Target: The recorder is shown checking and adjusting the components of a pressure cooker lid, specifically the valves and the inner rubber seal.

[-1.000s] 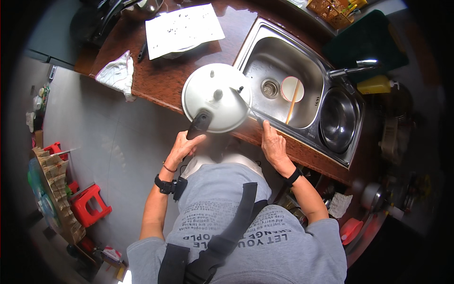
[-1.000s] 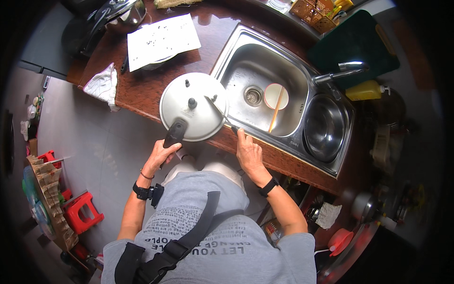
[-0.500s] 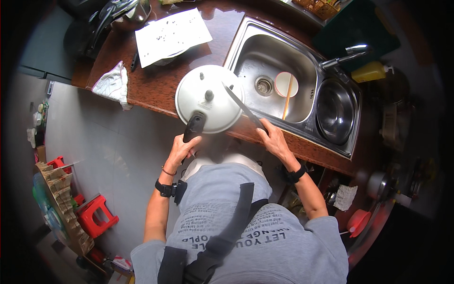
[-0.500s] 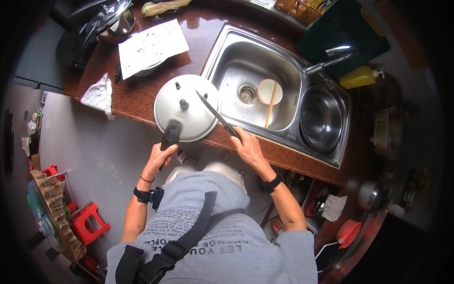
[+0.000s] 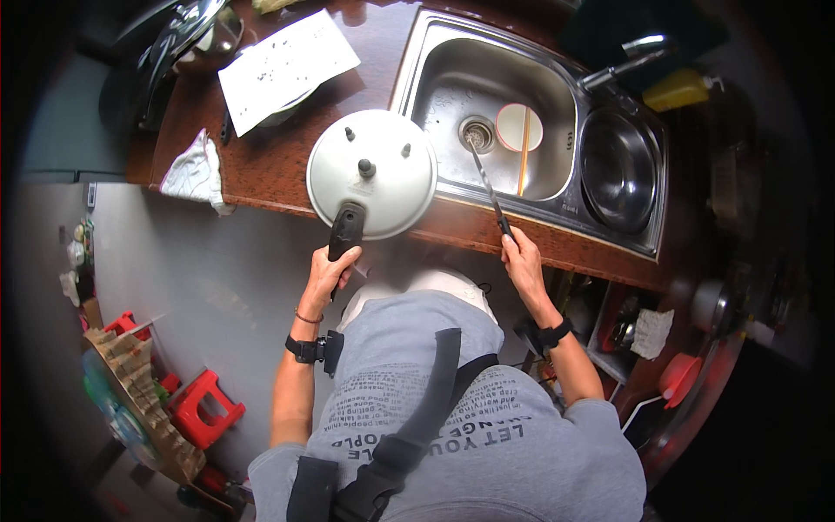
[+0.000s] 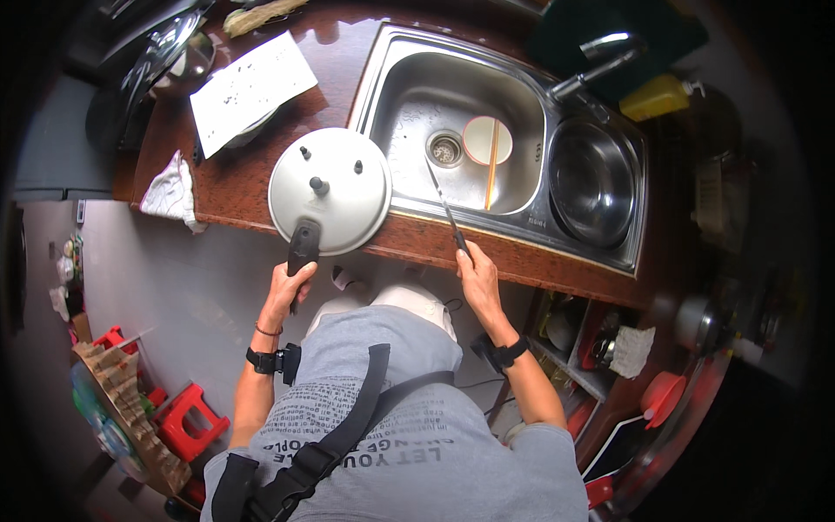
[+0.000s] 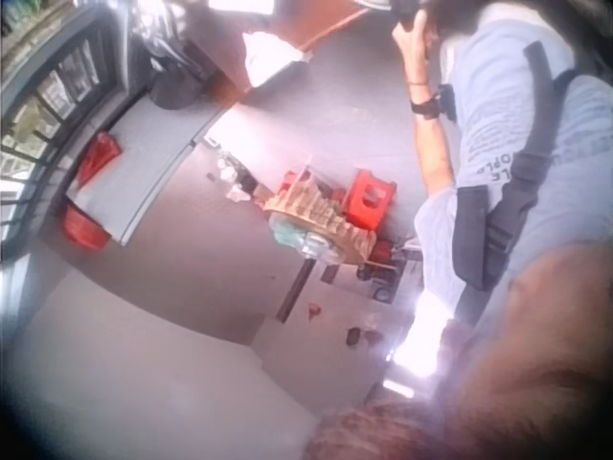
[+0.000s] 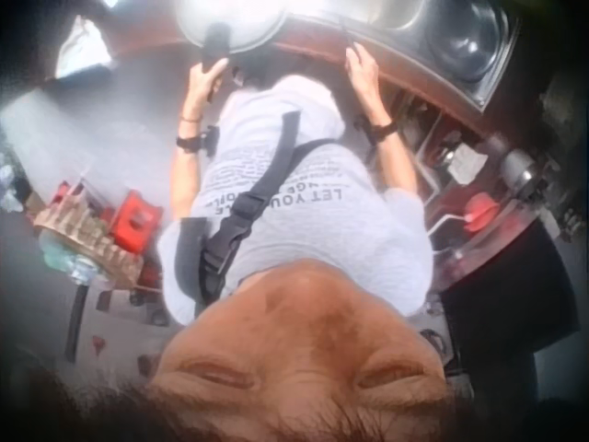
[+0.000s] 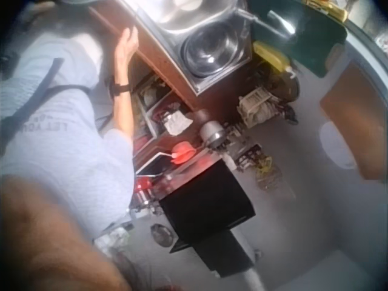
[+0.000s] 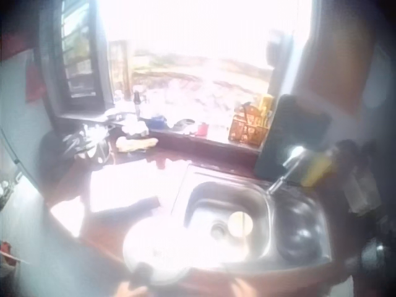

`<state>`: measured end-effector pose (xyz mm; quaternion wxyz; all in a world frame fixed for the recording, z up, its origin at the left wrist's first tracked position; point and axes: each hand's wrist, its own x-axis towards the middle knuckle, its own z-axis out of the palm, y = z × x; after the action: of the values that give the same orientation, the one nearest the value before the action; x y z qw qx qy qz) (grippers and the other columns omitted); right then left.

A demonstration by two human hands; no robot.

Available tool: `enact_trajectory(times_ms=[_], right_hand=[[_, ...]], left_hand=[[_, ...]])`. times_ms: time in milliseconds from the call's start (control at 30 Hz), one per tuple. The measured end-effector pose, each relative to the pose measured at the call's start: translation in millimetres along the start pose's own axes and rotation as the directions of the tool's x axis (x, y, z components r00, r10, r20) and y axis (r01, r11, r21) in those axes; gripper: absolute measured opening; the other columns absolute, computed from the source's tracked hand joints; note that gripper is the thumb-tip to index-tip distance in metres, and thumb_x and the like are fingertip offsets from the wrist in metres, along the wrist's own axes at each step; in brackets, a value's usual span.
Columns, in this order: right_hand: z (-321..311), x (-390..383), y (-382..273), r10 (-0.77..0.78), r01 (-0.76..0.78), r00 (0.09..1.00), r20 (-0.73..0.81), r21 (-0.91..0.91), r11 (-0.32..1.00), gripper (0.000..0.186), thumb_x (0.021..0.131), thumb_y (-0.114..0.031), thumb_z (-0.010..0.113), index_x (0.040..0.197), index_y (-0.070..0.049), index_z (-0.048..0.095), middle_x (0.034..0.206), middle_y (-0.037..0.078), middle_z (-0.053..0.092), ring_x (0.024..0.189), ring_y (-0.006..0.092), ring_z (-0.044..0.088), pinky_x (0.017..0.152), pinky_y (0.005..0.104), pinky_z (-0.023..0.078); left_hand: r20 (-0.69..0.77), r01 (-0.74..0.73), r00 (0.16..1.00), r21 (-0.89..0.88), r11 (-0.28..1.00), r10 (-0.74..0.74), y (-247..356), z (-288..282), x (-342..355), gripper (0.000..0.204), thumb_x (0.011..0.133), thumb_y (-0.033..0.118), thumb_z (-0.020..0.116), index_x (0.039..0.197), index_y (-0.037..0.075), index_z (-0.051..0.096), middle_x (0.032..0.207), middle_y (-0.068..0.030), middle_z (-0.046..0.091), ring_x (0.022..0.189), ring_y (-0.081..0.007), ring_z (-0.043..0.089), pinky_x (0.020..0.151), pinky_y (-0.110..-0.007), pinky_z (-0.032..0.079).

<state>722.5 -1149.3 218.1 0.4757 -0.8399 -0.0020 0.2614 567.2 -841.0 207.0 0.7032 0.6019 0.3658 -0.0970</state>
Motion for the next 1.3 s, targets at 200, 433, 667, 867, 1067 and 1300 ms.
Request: enact_trajectory(times_ms=[200, 433, 667, 867, 1067, 1300], right_hand=[[9.9, -2.7, -22.5, 0.027, -0.034, 0.999, 0.037, 0.217, 0.976, 0.022, 0.094, -0.020, 0.048, 0.103, -0.003, 0.058, 0.060, -0.003, 0.045, 0.054, 0.0055, 0.043, 0.048, 0.0235, 0.035], [6.2, 17.0, -50.5, -0.079, 0.108, 0.993, -0.092, 0.371, 0.922, 0.021, 0.090, -0.022, 0.057, 0.096, -0.001, 0.059, 0.063, -0.005, 0.046, 0.051, 0.0043, 0.040, 0.046, 0.0216, 0.033], [15.1, 40.7, -104.1, -0.107, -0.008, 0.990, 0.087, 0.812, 0.584, 0.034, 0.088, -0.032, 0.061, 0.091, 0.002, 0.059, 0.076, 0.010, 0.063, 0.036, 0.0019, 0.033, 0.033, 0.0169, 0.026], [23.6, 45.9, -110.2, -0.130, -0.195, 0.954, 0.271, 0.886, 0.421, 0.031, 0.089, -0.032, 0.059, 0.089, -0.001, 0.059, 0.079, 0.006, 0.060, 0.041, 0.0023, 0.034, 0.034, 0.0174, 0.024], [29.7, 48.4, -111.5, -0.160, -0.340, 0.910, 0.381, 0.910, 0.236, 0.020, 0.089, -0.023, 0.061, 0.087, -0.004, 0.058, 0.072, -0.002, 0.053, 0.043, 0.0027, 0.035, 0.038, 0.0176, 0.026], [35.3, 58.5, -94.8, -0.190, -0.358, 0.892, 0.411, 0.897, 0.261, 0.009, 0.088, -0.012, 0.060, 0.086, -0.003, 0.058, 0.067, -0.002, 0.052, 0.045, 0.0034, 0.039, 0.039, 0.0177, 0.031]], left_hand=[[0.097, 0.049, 0.994, -0.040, 0.998, -0.045, 23.3, -5.1, -12.4, 0.031, 0.085, 0.028, 0.063, 0.067, 0.009, 0.048, 0.052, 0.0008, 0.047, 0.041, -0.0055, 0.040, 0.038, -0.020, 0.032], [0.194, 0.059, 0.980, -0.101, 0.993, -0.039, 35.7, -5.6, -19.3, 0.033, 0.088, 0.031, 0.060, 0.068, 0.008, 0.047, 0.051, -0.0008, 0.045, 0.039, -0.0066, 0.038, 0.037, -0.021, 0.030], [0.282, 0.081, 0.959, -0.207, 0.975, -0.020, 36.6, -1.2, -25.8, 0.035, 0.088, 0.033, 0.060, 0.073, 0.003, 0.051, 0.051, -0.0017, 0.045, 0.039, -0.0075, 0.037, 0.037, -0.021, 0.030], [0.275, 0.068, 0.961, -0.205, 0.976, -0.009, 36.1, 0.1, -27.5, 0.033, 0.088, 0.032, 0.061, 0.073, 0.003, 0.051, 0.051, -0.0018, 0.045, 0.038, -0.0076, 0.037, 0.037, -0.022, 0.030], [0.253, 0.097, 0.966, -0.190, 0.977, -0.047, 28.9, 1.1, -27.3, 0.032, 0.088, 0.030, 0.060, 0.073, 0.004, 0.051, 0.051, -0.0017, 0.045, 0.038, -0.0077, 0.037, 0.037, -0.022, 0.029], [0.233, 0.076, 0.972, -0.158, 0.984, -0.038, 31.0, 6.5, -29.3, 0.031, 0.088, 0.030, 0.060, 0.072, 0.005, 0.050, 0.051, -0.0013, 0.045, 0.039, -0.0075, 0.037, 0.037, -0.022, 0.028]])
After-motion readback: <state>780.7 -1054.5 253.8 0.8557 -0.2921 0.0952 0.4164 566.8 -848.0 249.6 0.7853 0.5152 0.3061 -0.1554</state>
